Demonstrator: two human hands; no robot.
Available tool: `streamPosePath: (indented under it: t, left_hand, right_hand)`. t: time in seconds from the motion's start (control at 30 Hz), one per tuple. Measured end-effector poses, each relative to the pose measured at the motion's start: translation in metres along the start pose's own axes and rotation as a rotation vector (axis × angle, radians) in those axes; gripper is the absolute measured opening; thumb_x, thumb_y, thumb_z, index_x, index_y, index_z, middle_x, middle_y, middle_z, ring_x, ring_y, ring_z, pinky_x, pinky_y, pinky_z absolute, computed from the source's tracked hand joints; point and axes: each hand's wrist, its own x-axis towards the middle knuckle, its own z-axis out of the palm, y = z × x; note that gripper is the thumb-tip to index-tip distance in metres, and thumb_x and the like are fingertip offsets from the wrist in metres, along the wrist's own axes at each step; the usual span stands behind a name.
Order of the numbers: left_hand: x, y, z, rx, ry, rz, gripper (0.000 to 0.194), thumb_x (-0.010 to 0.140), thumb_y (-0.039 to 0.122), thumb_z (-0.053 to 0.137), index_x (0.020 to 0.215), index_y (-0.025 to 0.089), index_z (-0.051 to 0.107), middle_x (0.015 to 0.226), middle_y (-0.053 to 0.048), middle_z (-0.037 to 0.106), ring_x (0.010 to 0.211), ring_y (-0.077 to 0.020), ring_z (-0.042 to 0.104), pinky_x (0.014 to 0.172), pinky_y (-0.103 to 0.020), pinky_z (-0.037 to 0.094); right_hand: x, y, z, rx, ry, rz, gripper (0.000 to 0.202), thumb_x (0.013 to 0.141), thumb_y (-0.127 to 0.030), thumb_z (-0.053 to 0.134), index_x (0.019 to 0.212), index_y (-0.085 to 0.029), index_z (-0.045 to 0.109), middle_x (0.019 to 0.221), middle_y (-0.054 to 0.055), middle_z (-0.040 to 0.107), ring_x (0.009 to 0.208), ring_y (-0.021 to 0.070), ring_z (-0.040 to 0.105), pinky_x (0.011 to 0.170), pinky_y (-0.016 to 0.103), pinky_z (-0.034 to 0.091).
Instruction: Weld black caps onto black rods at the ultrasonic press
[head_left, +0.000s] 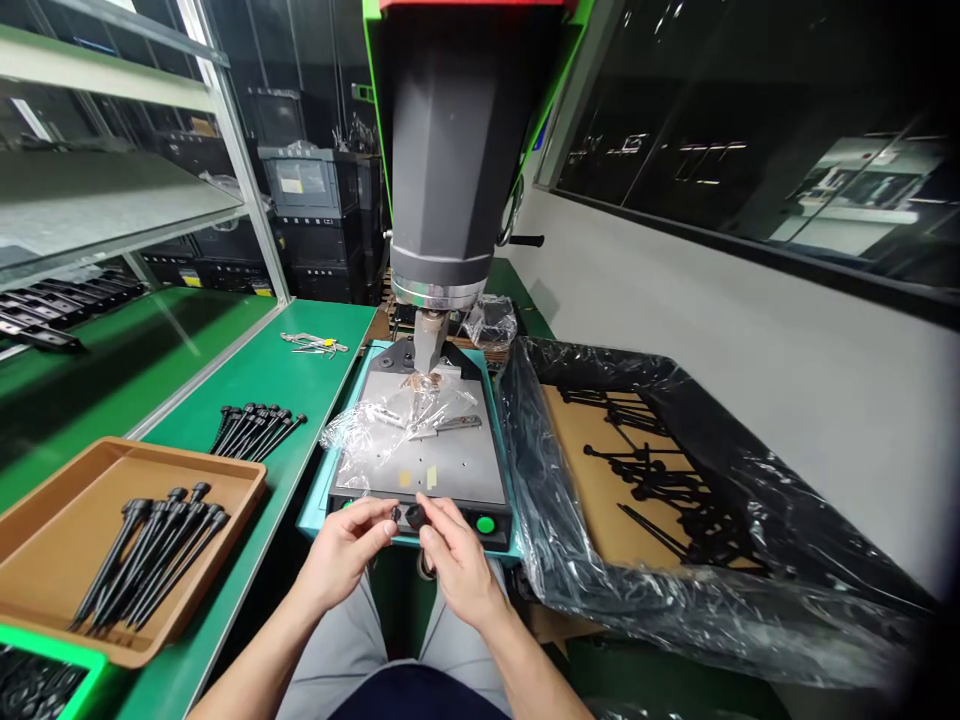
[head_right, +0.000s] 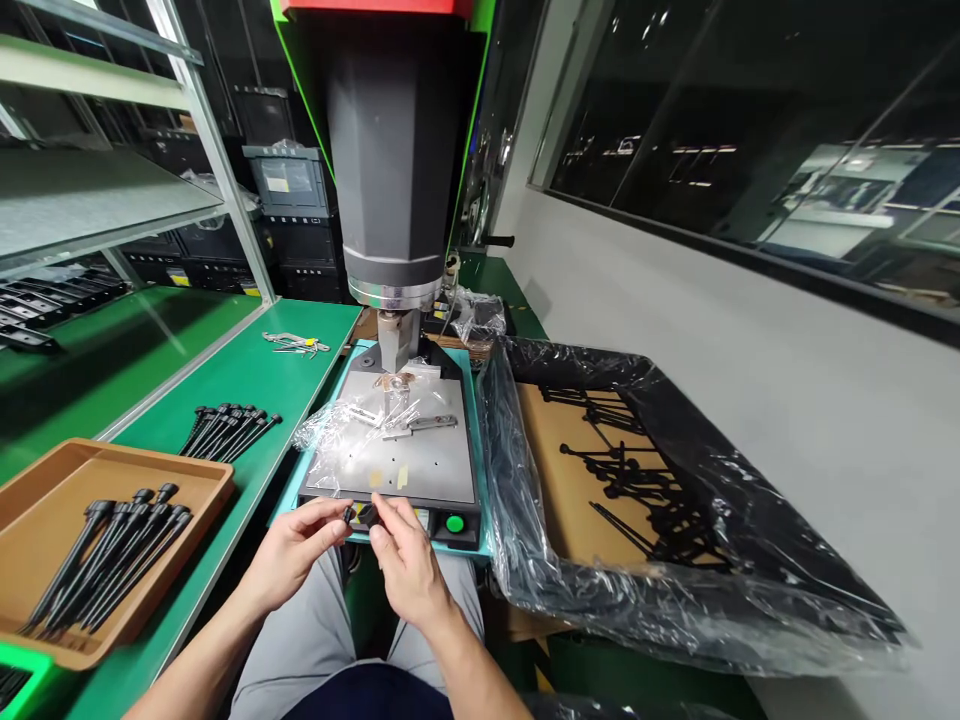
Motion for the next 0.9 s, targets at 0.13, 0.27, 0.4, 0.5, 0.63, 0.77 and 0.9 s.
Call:
streamPosePath:
  t: [0.13, 0.27, 0.4, 0.5, 0.63, 0.77, 0.9]
  left_hand:
    - [0.002, 0.005, -0.002, 0.058, -0.045, 0.082, 0.029, 0.081, 0.036, 0.064, 0.105, 0.023, 0.071, 0.1, -0.007, 0.064, 0.089, -0.0198, 0.059, 0.082, -0.033, 0.049]
    - [0.003, 0.01, -0.003, 0.093, -0.09, 0.085, 0.03, 0.081, 0.037, 0.063, 0.107, 0.024, 0.071, 0.094, -0.007, 0.062, 0.087, -0.0199, 0.058, 0.079, -0.033, 0.049]
    - [0.003, 0.01, -0.006, 0.125, -0.157, 0.048, 0.03, 0.08, 0.038, 0.065, 0.106, 0.024, 0.072, 0.091, -0.006, 0.061, 0.083, -0.0187, 0.056, 0.075, -0.03, 0.047]
    - [0.004, 0.007, -0.008, 0.118, -0.176, 0.024, 0.028, 0.079, 0.036, 0.066, 0.103, 0.024, 0.073, 0.085, -0.004, 0.059, 0.078, -0.017, 0.054, 0.071, -0.028, 0.045]
    - [0.01, 0.002, -0.006, 0.108, -0.163, 0.019, 0.027, 0.077, 0.036, 0.068, 0.1, 0.023, 0.074, 0.08, -0.003, 0.056, 0.074, -0.0155, 0.052, 0.067, -0.027, 0.044]
    - [0.021, 0.002, 0.002, 0.174, -0.166, 0.07, 0.026, 0.082, 0.037, 0.062, 0.101, 0.023, 0.074, 0.085, -0.005, 0.06, 0.082, -0.0182, 0.056, 0.076, -0.03, 0.047]
    - [0.031, -0.001, 0.012, 0.361, -0.042, 0.177, 0.031, 0.084, 0.039, 0.059, 0.109, 0.023, 0.068, 0.106, -0.009, 0.061, 0.093, -0.0214, 0.059, 0.079, -0.034, 0.05]
  right_hand:
    - [0.004, -0.012, -0.012, -0.189, -0.116, -0.139, 0.035, 0.091, -0.019, 0.047, 0.123, -0.026, 0.06, 0.098, 0.006, 0.059, 0.091, 0.0196, 0.057, 0.083, 0.033, 0.047]
    - [0.006, -0.008, -0.011, -0.161, -0.072, -0.111, 0.027, 0.085, -0.016, 0.055, 0.109, -0.026, 0.066, 0.093, 0.004, 0.063, 0.085, 0.0185, 0.058, 0.077, 0.031, 0.048]
    - [0.007, 0.001, -0.007, 0.032, -0.102, 0.053, 0.017, 0.083, -0.02, 0.058, 0.096, -0.021, 0.069, 0.08, 0.001, 0.062, 0.066, 0.0138, 0.057, 0.057, 0.025, 0.047]
    - [0.007, 0.005, -0.006, 0.211, -0.153, 0.16, 0.018, 0.082, -0.027, 0.059, 0.096, -0.018, 0.068, 0.072, 0.0, 0.061, 0.055, 0.0104, 0.051, 0.047, 0.022, 0.042]
    - [0.008, 0.011, -0.003, 0.305, -0.124, 0.201, 0.02, 0.081, -0.031, 0.063, 0.093, -0.016, 0.066, 0.068, 0.0, 0.059, 0.054, 0.0103, 0.051, 0.045, 0.021, 0.041]
    - [0.01, 0.019, -0.001, 0.385, -0.097, 0.181, 0.032, 0.083, -0.036, 0.062, 0.109, -0.017, 0.06, 0.079, 0.002, 0.059, 0.06, 0.0109, 0.054, 0.048, 0.022, 0.042]
    - [0.016, 0.029, -0.005, 0.397, -0.075, 0.223, 0.046, 0.087, -0.047, 0.056, 0.121, -0.015, 0.055, 0.066, -0.002, 0.055, 0.051, 0.0086, 0.046, 0.047, 0.021, 0.036]
